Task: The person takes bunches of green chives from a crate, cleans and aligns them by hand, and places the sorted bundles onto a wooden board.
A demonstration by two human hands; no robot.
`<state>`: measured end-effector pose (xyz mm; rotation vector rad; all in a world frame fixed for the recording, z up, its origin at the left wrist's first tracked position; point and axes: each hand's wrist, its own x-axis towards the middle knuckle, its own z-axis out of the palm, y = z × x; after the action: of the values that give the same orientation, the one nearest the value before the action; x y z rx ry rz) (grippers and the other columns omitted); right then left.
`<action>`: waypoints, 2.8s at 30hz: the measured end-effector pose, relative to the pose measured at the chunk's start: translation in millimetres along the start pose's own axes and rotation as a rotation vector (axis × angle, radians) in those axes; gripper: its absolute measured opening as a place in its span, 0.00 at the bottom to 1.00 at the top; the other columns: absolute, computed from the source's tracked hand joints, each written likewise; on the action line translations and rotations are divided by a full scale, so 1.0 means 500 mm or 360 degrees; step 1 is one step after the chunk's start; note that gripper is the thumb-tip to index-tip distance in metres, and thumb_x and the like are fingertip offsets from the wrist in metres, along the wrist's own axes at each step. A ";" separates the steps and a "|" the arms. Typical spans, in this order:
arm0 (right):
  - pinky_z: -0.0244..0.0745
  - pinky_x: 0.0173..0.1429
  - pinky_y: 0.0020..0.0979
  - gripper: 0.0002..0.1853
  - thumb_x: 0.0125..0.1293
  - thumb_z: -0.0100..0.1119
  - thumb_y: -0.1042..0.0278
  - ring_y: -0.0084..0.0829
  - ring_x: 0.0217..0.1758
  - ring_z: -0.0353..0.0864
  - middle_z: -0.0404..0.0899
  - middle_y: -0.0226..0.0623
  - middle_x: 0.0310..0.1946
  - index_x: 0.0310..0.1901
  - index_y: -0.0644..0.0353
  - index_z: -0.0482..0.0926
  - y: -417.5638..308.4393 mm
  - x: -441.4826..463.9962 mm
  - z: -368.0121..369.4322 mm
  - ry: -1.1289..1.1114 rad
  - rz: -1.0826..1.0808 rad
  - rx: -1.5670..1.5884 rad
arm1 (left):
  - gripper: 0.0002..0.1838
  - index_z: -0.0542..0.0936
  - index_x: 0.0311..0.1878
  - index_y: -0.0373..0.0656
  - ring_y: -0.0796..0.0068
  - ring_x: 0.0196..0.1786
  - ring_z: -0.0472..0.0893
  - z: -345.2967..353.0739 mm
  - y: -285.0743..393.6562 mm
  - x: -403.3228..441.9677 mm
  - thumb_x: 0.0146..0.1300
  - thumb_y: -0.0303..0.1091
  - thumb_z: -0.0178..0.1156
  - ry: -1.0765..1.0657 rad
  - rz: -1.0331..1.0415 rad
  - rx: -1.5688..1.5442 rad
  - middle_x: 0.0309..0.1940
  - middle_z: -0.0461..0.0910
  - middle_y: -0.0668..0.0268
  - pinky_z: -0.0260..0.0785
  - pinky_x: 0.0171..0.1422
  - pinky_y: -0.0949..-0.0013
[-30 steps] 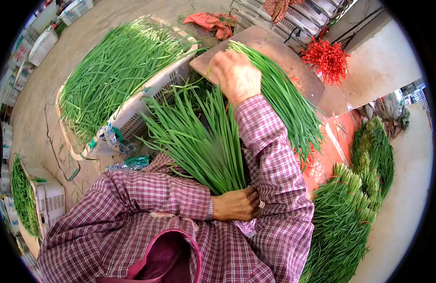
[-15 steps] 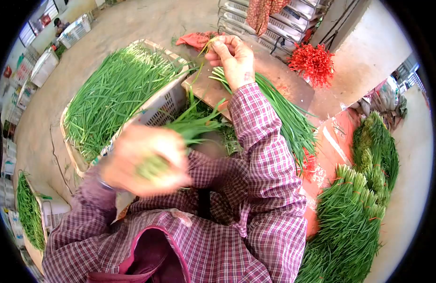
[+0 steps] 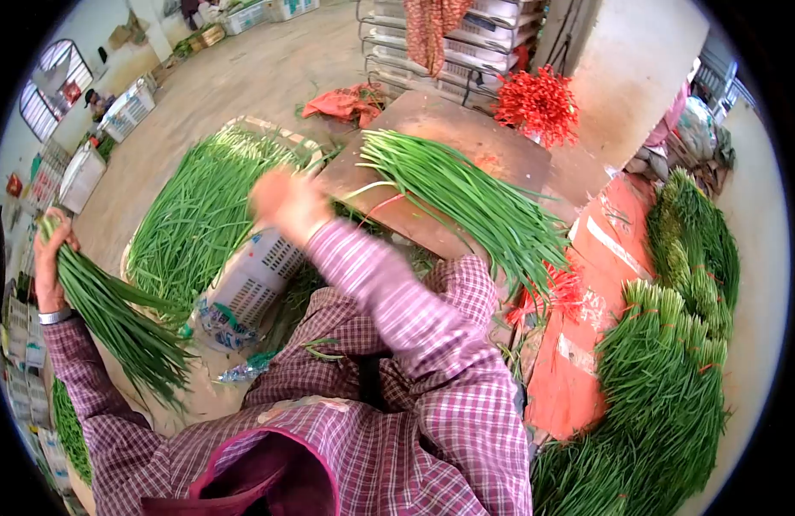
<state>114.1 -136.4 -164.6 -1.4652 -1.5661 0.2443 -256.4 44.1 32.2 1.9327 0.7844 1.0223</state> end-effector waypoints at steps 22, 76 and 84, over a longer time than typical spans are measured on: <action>0.80 0.46 0.39 0.40 0.45 0.76 0.62 0.34 0.33 0.84 0.82 0.32 0.32 0.62 0.38 0.69 -0.198 -0.113 -0.503 0.0937 -0.0125 -0.1710 | 0.09 0.80 0.37 0.41 0.67 0.41 0.82 0.914 0.307 0.105 0.64 0.38 0.61 -0.1012 0.0300 -0.2531 0.33 0.82 0.61 0.76 0.51 0.65; 0.56 0.69 0.53 0.15 0.46 0.66 0.66 0.52 0.66 0.63 0.67 0.46 0.62 0.40 0.51 0.84 0.114 -0.177 -0.310 -0.0728 0.0675 -0.1622 | 0.45 0.64 0.69 0.38 0.50 0.68 0.67 -0.056 -0.712 0.085 0.53 0.54 0.69 0.0452 0.0037 0.1722 0.65 0.67 0.49 0.58 0.72 0.56; 0.58 0.68 0.51 0.05 0.44 0.65 0.68 0.53 0.65 0.64 0.70 0.48 0.57 0.22 0.59 0.82 0.084 -0.132 -0.316 -0.0661 0.0658 -0.1625 | 0.70 0.55 0.73 0.37 0.46 0.73 0.59 -0.209 -0.826 0.136 0.33 0.75 0.70 -0.0384 -0.0607 0.1280 0.69 0.60 0.41 0.55 0.75 0.53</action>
<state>245.9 -251.3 -141.3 -2.6771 -1.7925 -0.0513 -376.6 338.4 -259.6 2.3517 1.5000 0.2253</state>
